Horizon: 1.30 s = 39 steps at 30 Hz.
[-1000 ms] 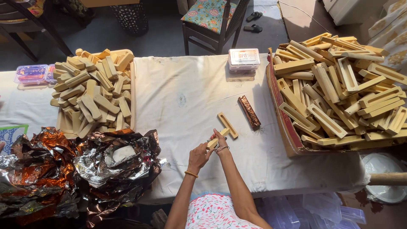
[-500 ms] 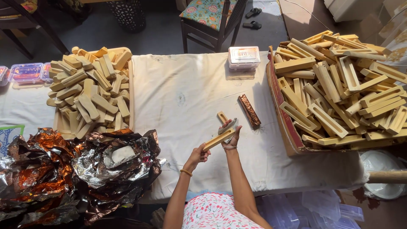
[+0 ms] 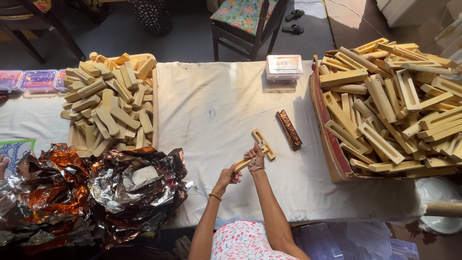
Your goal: Wrapping wooden or soap-like bars individually in metallic foil.
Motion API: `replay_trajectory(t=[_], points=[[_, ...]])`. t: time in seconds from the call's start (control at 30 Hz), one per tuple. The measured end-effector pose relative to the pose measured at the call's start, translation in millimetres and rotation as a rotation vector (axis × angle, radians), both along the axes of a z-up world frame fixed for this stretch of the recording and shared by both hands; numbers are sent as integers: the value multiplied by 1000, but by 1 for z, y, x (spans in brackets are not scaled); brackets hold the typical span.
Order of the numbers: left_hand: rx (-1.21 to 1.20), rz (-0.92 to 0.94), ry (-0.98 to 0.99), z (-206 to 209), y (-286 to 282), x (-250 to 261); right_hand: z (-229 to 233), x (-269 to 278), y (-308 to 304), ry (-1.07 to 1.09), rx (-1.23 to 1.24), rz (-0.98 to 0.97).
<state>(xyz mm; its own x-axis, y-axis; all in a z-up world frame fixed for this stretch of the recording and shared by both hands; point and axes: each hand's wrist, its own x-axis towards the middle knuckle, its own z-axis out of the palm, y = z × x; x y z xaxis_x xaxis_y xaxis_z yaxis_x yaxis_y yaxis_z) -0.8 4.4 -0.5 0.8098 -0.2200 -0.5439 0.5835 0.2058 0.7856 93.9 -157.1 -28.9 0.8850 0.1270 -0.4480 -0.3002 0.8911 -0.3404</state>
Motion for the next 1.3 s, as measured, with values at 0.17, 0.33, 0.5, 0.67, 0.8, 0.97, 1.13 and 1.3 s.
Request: replay_trajectory(t=[0.17,0.33,0.5,0.67,0.8,0.97,1.13,1.3], points=[[106,-62,-176,12,2,1,3,7,-16,66,-79,-171],[448,-135,-484,45,5,-3,4,13,-30,96,-83,-201],[991,-204,-950,39,4,-4,-12,11,-36,241,-152,-182],[1012,-235,-890,43,3,-3,-38,10,-29,245,-110,-193],[974,-161,-820,56,-2,-4,-8,2,-4,36,165,-112],[944,-125,-745,50,-3,-5,11,-14,27,-13,97,253],[541,-241,-385,33,20,-10,12,-12,6,6,13,267],[64,-387,-60,0,24,-11,11,-13,-25,-21,165,-80]])
